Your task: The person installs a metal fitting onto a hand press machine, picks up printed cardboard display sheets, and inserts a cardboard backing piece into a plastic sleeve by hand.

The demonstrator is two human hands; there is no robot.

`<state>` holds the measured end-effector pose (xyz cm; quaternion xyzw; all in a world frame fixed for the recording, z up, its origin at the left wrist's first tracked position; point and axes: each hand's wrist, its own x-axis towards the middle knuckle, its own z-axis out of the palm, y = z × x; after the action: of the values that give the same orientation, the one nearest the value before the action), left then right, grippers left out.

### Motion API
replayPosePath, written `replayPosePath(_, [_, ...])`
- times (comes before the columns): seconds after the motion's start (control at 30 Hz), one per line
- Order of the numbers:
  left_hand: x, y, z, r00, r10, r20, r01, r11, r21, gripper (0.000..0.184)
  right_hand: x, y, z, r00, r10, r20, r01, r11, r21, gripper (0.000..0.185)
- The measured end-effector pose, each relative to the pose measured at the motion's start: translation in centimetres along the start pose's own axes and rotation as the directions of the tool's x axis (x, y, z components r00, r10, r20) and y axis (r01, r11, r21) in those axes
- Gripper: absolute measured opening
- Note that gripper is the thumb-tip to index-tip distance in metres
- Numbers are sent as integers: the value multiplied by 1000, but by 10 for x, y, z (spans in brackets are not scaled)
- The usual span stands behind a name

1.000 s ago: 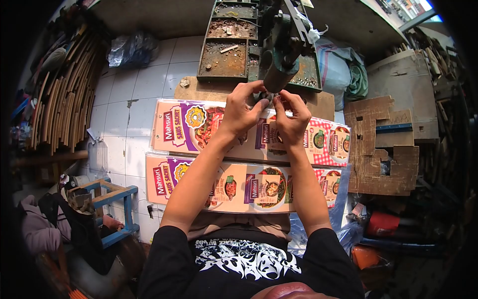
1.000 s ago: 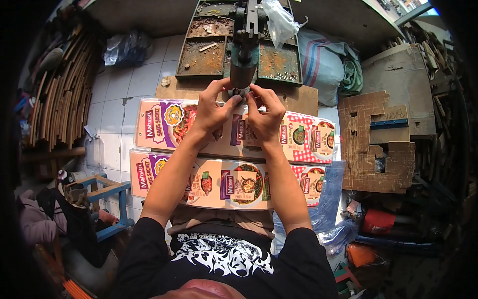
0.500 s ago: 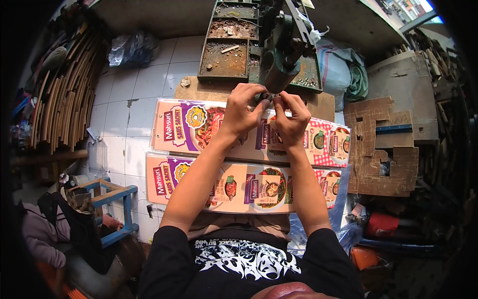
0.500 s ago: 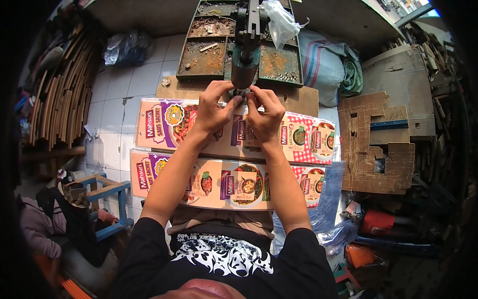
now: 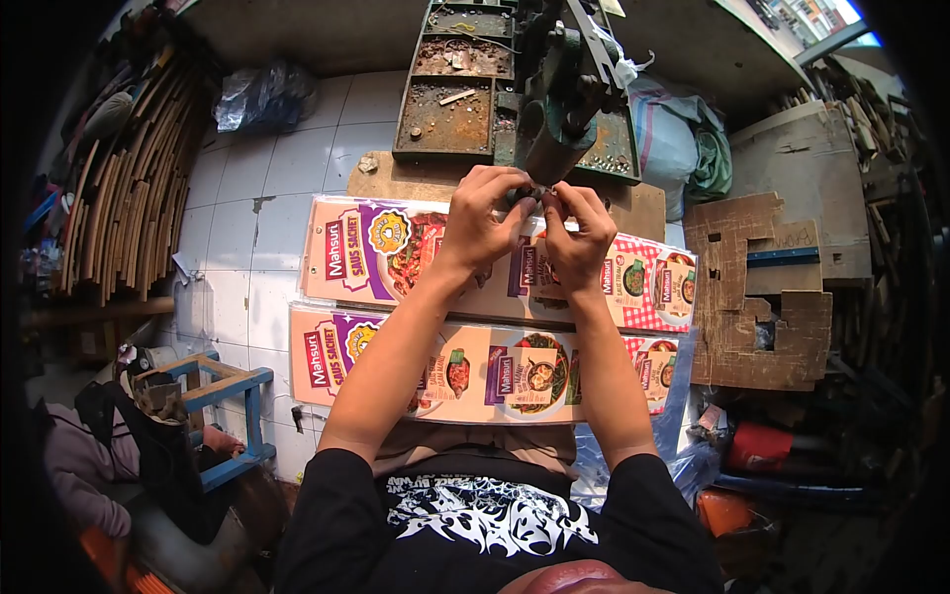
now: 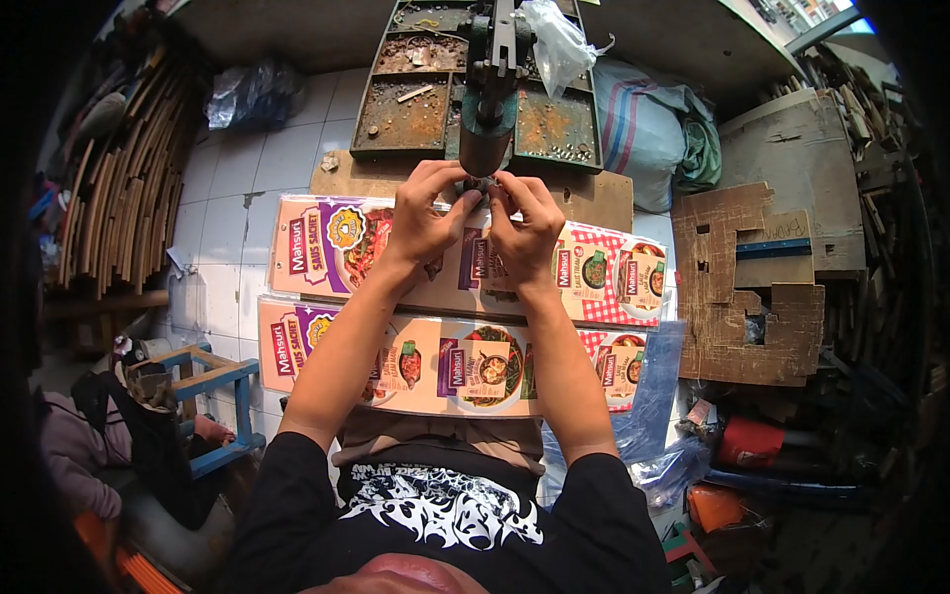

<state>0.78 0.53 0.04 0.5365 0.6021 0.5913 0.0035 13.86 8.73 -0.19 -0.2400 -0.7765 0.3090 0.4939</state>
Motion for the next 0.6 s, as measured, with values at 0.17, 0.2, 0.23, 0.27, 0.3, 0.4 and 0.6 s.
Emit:
replayPosePath(0.17, [0,-1,0,999,34,8,-34,999,36,23,0,0,0,1000,-7,5,7,1000,-17,23])
replayPosePath(0.2, [-1,-1,1,999,34,8,-34,999,40,23,0,0,0,1000,-8,4,8,1000,-17,23])
replayPosePath(0.23, [-1,0,1,999,34,7,-34,998,45,22,0,-1,-1,1000,-5,10,5,1000,-27,23])
replayPosePath(0.27, [-1,0,1,999,34,7,-34,998,45,22,0,-1,-1,1000,-2,16,2,999,-36,23])
replayPosePath(0.3, [-1,0,1,999,40,4,-40,998,49,22,0,-2,-1,1000,-2,16,2,999,-36,23])
replayPosePath(0.4, [0,1,1,999,51,1,-51,997,62,21,1,-2,-1,1000,-13,21,13,999,-34,24])
replayPosePath(0.6, [-1,2,2,999,44,-7,-44,997,66,19,0,-6,-2,999,-25,25,27,998,-56,27])
